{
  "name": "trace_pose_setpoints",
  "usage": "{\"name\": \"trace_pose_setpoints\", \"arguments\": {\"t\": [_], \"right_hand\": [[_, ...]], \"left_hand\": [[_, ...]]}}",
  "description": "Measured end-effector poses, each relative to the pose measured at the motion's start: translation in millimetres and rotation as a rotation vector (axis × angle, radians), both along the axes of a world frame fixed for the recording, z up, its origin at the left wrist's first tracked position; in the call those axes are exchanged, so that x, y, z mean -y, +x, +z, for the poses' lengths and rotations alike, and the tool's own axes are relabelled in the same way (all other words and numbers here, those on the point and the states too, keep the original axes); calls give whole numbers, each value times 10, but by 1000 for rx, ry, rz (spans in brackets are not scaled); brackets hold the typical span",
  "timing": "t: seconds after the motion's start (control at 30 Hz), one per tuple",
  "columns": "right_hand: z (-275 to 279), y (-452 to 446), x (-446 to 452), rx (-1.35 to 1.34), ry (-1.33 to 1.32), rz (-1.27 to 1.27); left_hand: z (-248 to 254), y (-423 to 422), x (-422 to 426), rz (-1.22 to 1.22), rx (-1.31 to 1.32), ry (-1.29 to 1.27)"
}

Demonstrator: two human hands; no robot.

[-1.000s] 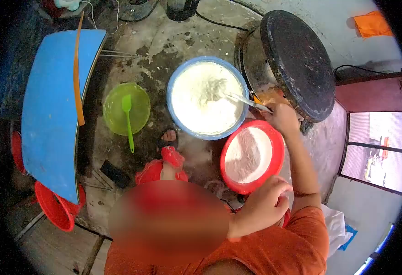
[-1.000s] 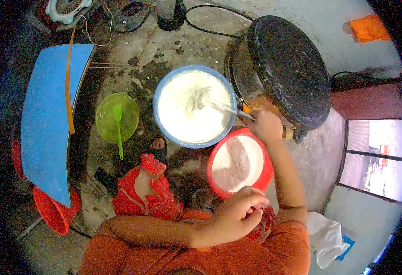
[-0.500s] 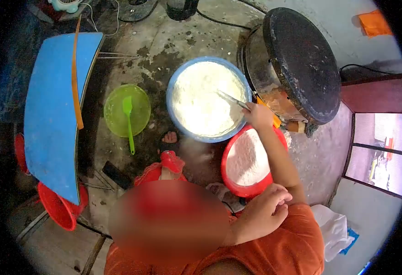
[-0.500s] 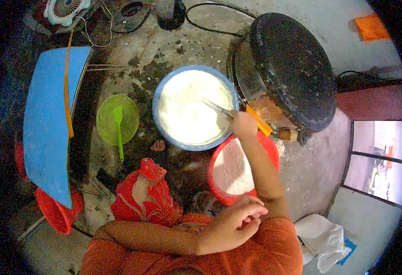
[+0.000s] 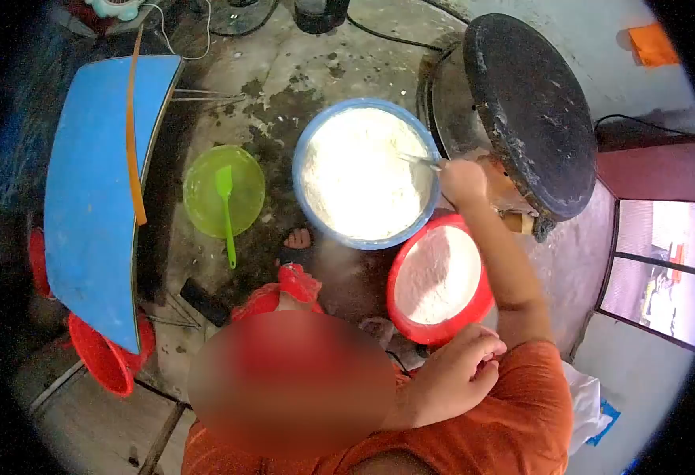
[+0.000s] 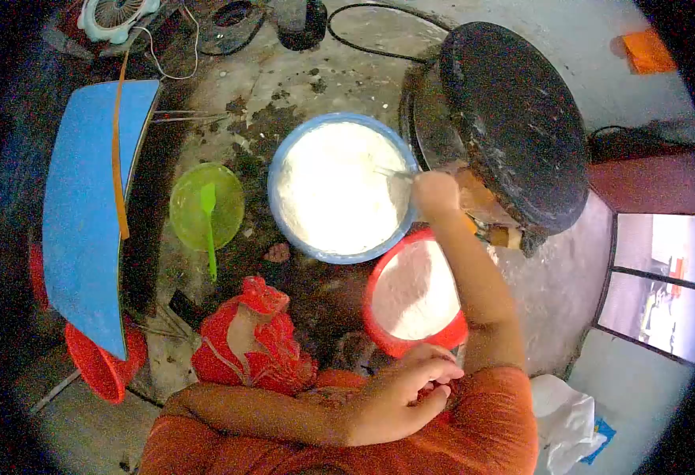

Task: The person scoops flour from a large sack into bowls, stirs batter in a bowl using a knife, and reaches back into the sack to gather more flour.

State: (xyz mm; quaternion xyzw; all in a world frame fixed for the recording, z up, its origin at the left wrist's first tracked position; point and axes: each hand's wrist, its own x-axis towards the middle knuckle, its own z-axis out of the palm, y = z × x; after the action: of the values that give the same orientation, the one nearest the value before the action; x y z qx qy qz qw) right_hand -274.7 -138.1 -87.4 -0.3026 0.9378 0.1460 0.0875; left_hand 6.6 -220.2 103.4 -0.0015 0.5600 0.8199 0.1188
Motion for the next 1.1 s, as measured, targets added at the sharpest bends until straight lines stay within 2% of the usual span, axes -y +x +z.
{"name": "trace_pose_setpoints", "arguments": {"t": [0.07, 0.2, 0.3, 0.33, 0.53, 0.63, 0.7, 0.87, 0.97, 1.1], "right_hand": [[-230, 41, 115, 0, -115, -12], [-87, 235, 233, 60, -143, -65], [368, 386, 158, 97, -205, -70], [608, 431, 148, 106, -148, -55], [1239, 587, -121, 40, -104, -123], [1070, 539, -211, 44, -60, -72], [716, 497, -125, 76, 59, -157], [-72, 585, 48, 153, -119, -276], [105, 687, 52, 200, -153, -286], [802, 788, -99, 143, -216, -250]], "left_hand": [[-3, 4, -17, 56, -29, -21], [4, 8, -29, 30, -19, -8], [5, 28, -49, 30, -25, 29], [34, 13, -6, -9, -5, 47], [40, 31, 1, -15, -24, 33], [38, 28, 14, -26, -21, 17], [34, 27, 26, -32, -19, 6], [62, 45, 4, -21, -5, 32], [58, 75, -41, -2, -6, 55], [65, 82, -40, -8, 2, 73]]}}
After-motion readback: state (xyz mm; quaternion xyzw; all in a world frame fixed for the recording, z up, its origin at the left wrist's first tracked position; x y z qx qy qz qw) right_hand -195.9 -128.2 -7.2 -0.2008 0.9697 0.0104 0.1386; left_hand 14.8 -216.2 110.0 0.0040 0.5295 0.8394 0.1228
